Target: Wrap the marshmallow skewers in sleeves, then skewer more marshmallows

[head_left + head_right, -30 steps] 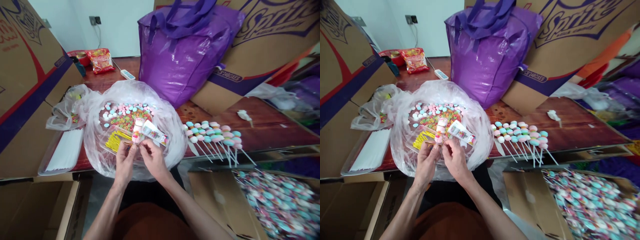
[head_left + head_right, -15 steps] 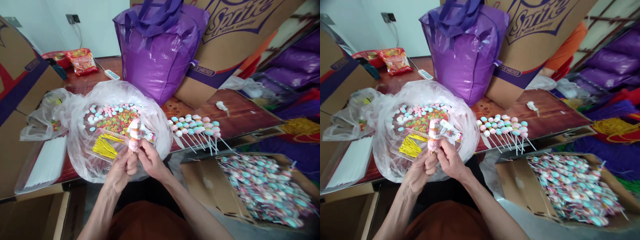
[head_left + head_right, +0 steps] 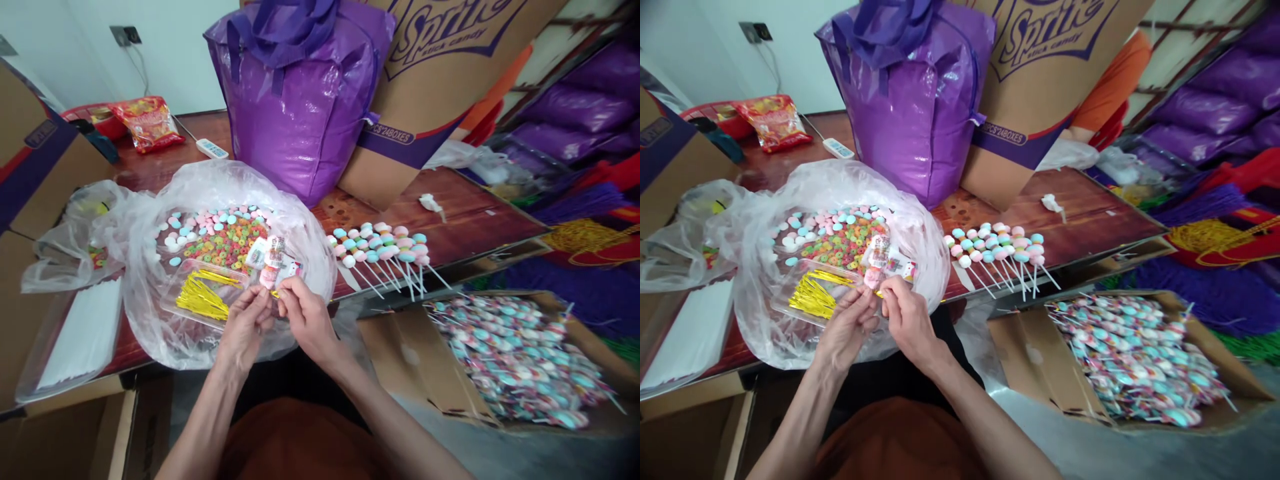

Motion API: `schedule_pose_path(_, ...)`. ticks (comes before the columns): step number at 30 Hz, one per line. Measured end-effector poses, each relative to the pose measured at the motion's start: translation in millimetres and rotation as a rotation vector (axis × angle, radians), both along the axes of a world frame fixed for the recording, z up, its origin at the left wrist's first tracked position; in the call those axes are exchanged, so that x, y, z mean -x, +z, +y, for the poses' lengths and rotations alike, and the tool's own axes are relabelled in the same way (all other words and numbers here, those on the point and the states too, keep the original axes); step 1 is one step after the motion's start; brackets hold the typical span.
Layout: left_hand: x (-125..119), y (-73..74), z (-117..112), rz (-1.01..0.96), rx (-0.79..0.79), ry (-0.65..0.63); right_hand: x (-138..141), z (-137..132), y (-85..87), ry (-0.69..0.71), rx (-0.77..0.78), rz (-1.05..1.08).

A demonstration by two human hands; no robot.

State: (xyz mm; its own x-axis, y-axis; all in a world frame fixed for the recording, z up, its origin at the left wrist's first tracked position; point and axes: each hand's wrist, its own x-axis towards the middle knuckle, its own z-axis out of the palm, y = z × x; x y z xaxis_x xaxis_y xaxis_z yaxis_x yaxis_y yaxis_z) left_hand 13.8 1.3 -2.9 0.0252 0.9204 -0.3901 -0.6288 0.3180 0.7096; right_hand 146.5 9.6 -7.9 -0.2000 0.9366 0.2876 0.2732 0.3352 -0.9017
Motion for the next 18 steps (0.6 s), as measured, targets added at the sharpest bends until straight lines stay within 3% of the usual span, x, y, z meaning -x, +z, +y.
schedule_pose_path(4, -3, 1.7, 7, -0.189, 0.138, -0.040, -11, -3, -6.8, -0.055, -0.318, -0.195)
schedule_pose_path(8, -13, 3.8, 2, -0.234, 0.190, -0.067, -23, 0, -9.9, -0.116, -0.447, -0.367)
schedule_pose_path(11, -25, 5.5, -1, -0.197, 0.154, -0.068, -25, 0, -7.9, -0.144, -0.518, -0.373)
schedule_pose_path(14, -35, 7.0, 1, -0.162, 0.147, -0.094, -22, -5, -2.9, -0.218, -0.464, -0.292)
schedule_pose_path(18, -34, 12.7, 8, -0.079, -0.001, -0.238, -25, -15, 9.4, -0.309, -0.227, -0.072)
